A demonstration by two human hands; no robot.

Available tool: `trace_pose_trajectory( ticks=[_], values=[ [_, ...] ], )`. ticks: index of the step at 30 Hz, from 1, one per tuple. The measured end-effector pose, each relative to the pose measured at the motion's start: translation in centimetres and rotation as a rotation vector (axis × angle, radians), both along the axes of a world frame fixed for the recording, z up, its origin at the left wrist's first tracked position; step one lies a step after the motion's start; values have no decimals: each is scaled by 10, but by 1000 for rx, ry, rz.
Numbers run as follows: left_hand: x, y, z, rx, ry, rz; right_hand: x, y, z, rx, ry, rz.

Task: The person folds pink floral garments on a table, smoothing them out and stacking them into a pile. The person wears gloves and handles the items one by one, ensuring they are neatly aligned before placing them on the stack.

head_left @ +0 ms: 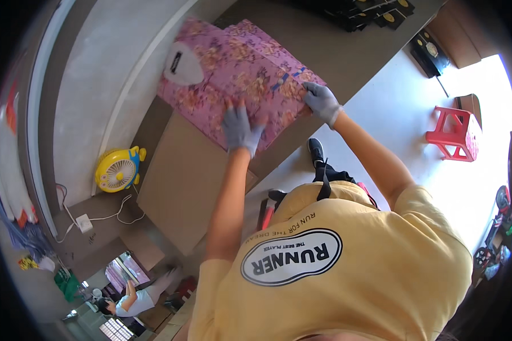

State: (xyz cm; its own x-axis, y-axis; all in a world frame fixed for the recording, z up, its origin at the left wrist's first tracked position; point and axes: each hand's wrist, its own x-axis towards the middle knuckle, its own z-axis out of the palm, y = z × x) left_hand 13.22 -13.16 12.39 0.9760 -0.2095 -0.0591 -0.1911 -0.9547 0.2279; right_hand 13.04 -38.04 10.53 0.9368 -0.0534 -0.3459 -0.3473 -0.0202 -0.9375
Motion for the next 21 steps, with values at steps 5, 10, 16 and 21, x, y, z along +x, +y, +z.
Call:
trace_pose_trajectory(
  ticks=[5,10,16,21],
  values=[
    [38,-67,-63,498,529,78,27,-20,-113,-46,250,-238],
    [35,-61,-60,494,601,93,-13,14,-95,324,76,-550],
    [31,-61,-60,296,293,12,-88,31,-65,-263,-277,-263],
    [9,3,-46,-4,-223,-62,-113,78,-47,-254,-241,34]
  ],
)
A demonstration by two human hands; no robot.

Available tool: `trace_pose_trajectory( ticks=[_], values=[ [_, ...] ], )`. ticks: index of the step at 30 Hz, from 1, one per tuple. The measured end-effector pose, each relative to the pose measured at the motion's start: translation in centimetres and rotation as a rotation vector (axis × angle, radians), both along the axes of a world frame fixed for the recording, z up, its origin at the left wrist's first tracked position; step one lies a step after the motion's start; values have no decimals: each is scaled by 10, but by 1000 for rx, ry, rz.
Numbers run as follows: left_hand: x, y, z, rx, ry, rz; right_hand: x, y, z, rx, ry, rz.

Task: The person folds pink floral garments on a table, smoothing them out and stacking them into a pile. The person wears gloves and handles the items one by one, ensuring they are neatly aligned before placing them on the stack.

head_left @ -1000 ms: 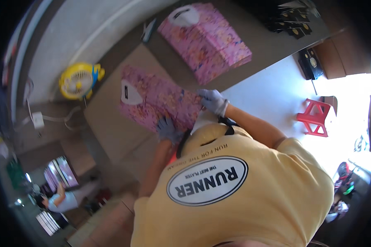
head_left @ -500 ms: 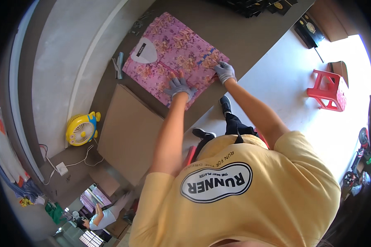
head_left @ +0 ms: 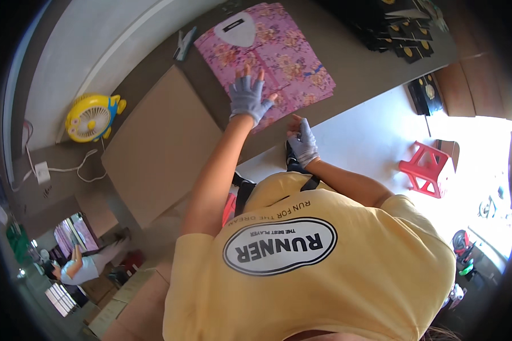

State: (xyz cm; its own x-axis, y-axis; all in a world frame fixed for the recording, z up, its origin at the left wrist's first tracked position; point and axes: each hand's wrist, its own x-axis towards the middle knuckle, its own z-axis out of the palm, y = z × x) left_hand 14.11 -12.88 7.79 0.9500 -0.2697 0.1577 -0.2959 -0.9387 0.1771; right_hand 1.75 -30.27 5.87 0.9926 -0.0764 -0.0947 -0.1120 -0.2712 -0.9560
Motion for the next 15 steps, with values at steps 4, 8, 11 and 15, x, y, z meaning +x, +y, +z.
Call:
trace_pose_trajectory(
  ticks=[4,8,11,15],
  values=[
    [-73,114,-3,-388,-213,120,21,67,34,-217,98,397],
    [-190,216,-37,-310,-97,218,49,172,-4,-612,-204,386],
    [-245,251,-31,-278,-104,266,86,228,-23,-877,17,298],
    [-304,288,-41,-362,-143,331,84,274,16,-907,325,238]
  ],
)
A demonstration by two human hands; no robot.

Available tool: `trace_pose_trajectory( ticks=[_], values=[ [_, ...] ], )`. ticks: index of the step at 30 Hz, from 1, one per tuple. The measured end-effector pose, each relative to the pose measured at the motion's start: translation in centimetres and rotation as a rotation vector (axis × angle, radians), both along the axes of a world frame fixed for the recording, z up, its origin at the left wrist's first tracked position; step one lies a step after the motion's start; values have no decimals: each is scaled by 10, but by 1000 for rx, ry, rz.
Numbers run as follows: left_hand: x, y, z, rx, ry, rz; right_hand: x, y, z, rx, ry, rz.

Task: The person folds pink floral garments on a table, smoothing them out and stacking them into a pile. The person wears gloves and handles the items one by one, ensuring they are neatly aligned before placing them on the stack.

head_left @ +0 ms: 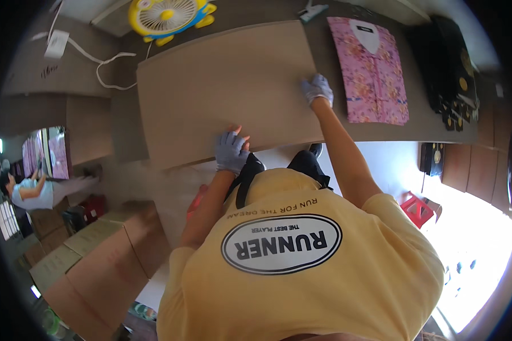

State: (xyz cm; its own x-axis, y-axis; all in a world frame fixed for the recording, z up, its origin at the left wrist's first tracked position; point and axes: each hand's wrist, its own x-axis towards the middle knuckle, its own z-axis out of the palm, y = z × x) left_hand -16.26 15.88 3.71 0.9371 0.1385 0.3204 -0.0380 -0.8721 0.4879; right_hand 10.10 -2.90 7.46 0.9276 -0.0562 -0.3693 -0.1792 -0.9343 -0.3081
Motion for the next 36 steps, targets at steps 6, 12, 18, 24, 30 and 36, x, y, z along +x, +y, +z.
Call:
trace_pose_trajectory(
  ticks=[6,12,18,24,30,36],
  values=[
    [-12,53,5,-108,-30,46,4,-20,-12,-71,-412,-33],
    [-24,158,-2,-240,12,537,85,-81,-50,175,-174,-75],
    [-33,207,-8,-26,205,882,74,-97,-80,438,-262,-98],
    [-25,215,-9,132,311,906,40,-62,-43,178,-404,-153],
    [-10,215,-8,240,357,845,54,-74,-18,92,-349,-198],
    [11,235,11,-209,481,895,64,-95,13,406,-189,-31]
  ],
)
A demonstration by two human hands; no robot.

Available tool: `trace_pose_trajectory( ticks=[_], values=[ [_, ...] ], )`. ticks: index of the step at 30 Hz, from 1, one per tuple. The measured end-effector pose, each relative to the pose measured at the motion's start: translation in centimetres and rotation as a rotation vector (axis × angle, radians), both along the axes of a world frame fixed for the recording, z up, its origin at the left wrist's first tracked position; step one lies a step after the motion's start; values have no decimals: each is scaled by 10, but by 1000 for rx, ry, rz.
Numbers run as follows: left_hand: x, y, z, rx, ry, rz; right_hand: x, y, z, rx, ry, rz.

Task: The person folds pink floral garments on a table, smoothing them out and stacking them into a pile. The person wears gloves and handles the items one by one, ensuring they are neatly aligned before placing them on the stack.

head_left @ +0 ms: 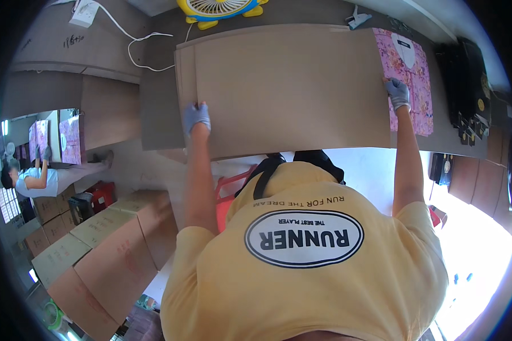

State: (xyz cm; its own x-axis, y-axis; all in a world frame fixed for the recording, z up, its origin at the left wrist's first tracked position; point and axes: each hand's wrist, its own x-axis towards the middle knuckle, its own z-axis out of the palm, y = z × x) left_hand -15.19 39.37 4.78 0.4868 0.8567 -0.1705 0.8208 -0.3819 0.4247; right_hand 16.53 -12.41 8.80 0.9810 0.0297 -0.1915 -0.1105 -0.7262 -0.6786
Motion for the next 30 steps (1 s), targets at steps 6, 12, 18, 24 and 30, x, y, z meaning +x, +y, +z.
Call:
trace_pose_trajectory(
  ticks=[6,12,18,24,30],
  values=[
    [14,41,51,-375,-87,-424,-6,10,2,593,-221,159],
    [93,-96,43,83,-530,-658,-49,124,2,606,-311,561],
    [126,-149,19,360,73,-687,-107,213,30,-348,-252,437],
    [130,-147,12,431,58,-528,-103,220,27,-461,-212,404],
    [134,-154,-15,524,41,-505,-119,238,-32,-712,-309,399]
  ],
)
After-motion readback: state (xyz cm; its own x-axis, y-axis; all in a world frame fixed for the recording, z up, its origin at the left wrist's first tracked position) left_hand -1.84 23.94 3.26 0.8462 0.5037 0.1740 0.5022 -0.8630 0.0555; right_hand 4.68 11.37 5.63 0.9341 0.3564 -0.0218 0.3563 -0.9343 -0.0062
